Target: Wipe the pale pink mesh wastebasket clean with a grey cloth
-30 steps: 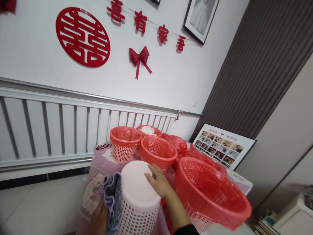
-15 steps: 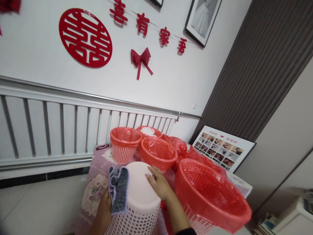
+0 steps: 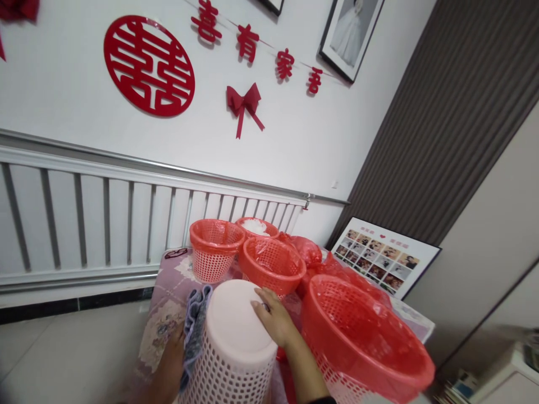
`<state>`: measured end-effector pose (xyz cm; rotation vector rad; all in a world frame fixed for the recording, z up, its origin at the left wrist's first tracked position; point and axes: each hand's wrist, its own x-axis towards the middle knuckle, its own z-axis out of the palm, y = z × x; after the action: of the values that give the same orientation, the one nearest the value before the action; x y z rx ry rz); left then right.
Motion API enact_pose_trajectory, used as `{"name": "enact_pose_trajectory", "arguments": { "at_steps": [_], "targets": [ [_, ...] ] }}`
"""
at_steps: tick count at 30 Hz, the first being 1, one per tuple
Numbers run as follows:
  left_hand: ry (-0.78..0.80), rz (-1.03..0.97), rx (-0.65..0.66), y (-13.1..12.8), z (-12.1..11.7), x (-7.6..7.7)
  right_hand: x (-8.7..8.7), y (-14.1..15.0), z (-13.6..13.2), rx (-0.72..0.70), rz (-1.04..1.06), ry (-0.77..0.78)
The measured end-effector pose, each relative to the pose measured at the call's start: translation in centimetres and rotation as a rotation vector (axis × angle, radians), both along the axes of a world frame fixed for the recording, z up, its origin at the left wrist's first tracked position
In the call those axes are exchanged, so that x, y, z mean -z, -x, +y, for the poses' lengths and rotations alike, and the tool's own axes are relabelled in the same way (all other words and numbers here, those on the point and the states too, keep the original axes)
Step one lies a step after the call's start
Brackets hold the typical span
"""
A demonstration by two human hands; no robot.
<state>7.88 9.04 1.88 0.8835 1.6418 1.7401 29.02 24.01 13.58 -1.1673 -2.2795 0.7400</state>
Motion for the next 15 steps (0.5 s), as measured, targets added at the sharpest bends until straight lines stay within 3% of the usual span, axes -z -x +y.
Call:
{"name": "enact_pose_trajectory", "arguments": {
  "at_steps": [4,7,11,15],
  "targets": [
    [-0.088,0.015,0.079,-1.0,1.6,-6.2,0.2,-0.1,0.3,-0.026,0.023,-0.020],
    [-0.148,0.080,0.086,-1.5,2.9,-8.3,0.4,-0.2,0.5,-0.059,0.034,-0.027],
    [-0.175,0.114,0.075,-0.6,4.9,-7.4,0.3,-0.1,0.3,-0.024,0.016,-0.028],
    [-0.089,0.028,0.108,1.4,5.8,-4.0,0.0,0.0,-0.1,-0.009,-0.014,-0.020]
  ]
}}
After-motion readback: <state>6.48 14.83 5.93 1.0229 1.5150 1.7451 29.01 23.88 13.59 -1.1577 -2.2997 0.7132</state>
